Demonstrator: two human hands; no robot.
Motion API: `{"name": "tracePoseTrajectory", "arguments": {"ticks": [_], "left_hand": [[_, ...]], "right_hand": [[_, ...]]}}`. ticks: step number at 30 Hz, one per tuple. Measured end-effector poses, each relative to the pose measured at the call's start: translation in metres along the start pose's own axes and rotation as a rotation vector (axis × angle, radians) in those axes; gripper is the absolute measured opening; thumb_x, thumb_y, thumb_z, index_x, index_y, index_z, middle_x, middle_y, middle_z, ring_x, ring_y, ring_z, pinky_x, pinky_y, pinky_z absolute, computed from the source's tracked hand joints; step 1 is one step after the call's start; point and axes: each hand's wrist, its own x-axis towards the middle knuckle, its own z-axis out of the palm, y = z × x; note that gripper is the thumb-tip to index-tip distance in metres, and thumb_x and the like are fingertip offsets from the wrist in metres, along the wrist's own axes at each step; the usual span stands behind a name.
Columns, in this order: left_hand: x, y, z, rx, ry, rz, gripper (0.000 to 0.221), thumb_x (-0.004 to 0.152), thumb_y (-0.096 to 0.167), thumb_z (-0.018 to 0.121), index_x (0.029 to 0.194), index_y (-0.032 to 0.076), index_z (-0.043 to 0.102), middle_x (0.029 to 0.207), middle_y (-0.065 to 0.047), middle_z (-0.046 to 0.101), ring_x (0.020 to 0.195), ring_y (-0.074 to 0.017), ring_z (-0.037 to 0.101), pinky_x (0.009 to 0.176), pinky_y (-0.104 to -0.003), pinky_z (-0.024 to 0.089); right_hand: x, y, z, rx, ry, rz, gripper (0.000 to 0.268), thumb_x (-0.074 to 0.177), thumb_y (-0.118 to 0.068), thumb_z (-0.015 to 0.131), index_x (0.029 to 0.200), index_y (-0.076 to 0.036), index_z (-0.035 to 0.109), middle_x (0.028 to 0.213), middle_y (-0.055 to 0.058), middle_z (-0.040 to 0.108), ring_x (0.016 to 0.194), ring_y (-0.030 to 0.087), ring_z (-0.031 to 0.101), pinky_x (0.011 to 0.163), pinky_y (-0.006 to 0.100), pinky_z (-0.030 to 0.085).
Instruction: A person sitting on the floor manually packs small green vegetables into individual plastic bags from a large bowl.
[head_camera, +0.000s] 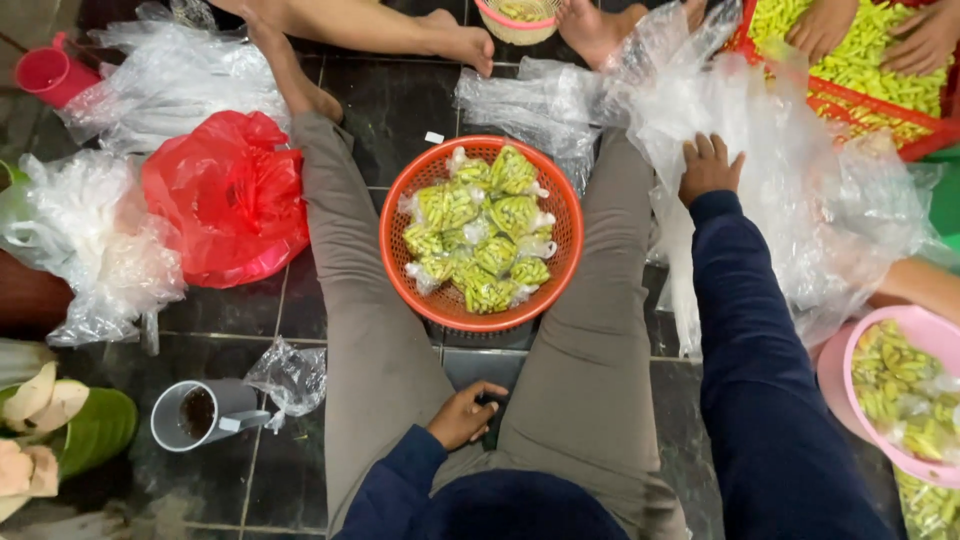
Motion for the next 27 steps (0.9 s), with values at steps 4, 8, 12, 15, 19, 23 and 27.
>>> {"name": "tracePoseTrajectory", "arguments": {"ticks": [4,8,12,15,19,23,27], "left_hand": [[0.009,0.0,0.002,0.025,0.002,-0.093,0.032,0.099,0.008,0.055,0.129,0.011,0.063,0.055,0.0,0.051,0.042,-0.0083,0.041,0.044,-0.023,0.036],[0.013,0.009,0.003,0.119,0.018,-0.162,0.03,0.099,0.009,0.056,0.128,0.013,0.065,0.055,0.001,0.052,0.044,-0.0088,0.043,0.047,-0.023,0.038],[0.014,0.003,0.002,0.227,0.025,-0.044,0.029,0.099,0.013,0.057,0.127,0.016,0.065,0.057,0.001,0.055,0.046,-0.0099,0.048,0.048,-0.026,0.04],[0.003,0.001,0.005,0.188,0.032,0.004,0.031,0.098,0.011,0.056,0.127,0.014,0.066,0.058,0.001,0.057,0.047,-0.0094,0.049,0.049,-0.024,0.041],[0.0,-0.006,0.005,0.215,0.028,0.088,0.033,0.098,0.014,0.057,0.13,0.014,0.065,0.056,0.001,0.057,0.045,-0.0097,0.048,0.047,-0.025,0.038],[0.004,-0.018,0.002,0.184,0.007,0.114,0.031,0.098,0.015,0.056,0.128,0.02,0.063,0.055,0.003,0.053,0.043,-0.0092,0.044,0.044,-0.025,0.035],[0.028,-0.023,-0.007,0.216,-0.023,0.181,0.027,0.098,0.016,0.058,0.125,0.019,0.065,0.057,0.004,0.053,0.045,-0.008,0.046,0.046,-0.024,0.037]], "right_hand": [[0.02,0.015,0.035,0.274,-0.323,0.266,0.07,0.089,-0.02,0.065,0.156,-0.016,0.044,0.164,0.008,0.034,0.147,0.036,0.029,0.111,0.063,0.036],[0.015,0.024,0.09,0.413,-0.304,0.109,0.066,0.087,-0.029,0.067,0.149,-0.009,0.056,0.151,0.019,0.053,0.136,0.038,0.048,0.113,0.042,0.039],[-0.014,-0.019,0.014,0.365,-0.148,0.117,0.054,0.086,-0.022,0.068,0.14,-0.02,0.065,0.148,0.018,0.055,0.136,0.039,0.047,0.105,0.062,0.04],[-0.058,-0.071,-0.064,0.359,0.07,0.008,0.058,0.086,-0.015,0.069,0.143,-0.015,0.062,0.151,0.02,0.05,0.141,0.039,0.043,0.11,0.076,0.025],[-0.135,-0.137,-0.145,0.503,0.087,-0.05,0.054,0.087,-0.015,0.069,0.14,-0.012,0.061,0.151,0.019,0.049,0.141,0.04,0.044,0.108,0.08,0.025],[-0.225,-0.201,-0.177,0.722,-0.038,-0.161,0.034,0.089,-0.02,0.066,0.122,-0.017,0.073,0.131,0.002,0.07,0.118,0.027,0.06,0.102,0.047,0.037],[-0.245,-0.228,-0.187,0.627,-0.169,0.014,0.03,0.088,-0.034,0.065,0.114,-0.033,0.078,0.126,-0.016,0.074,0.137,0.019,0.053,0.125,0.056,0.018]]}}
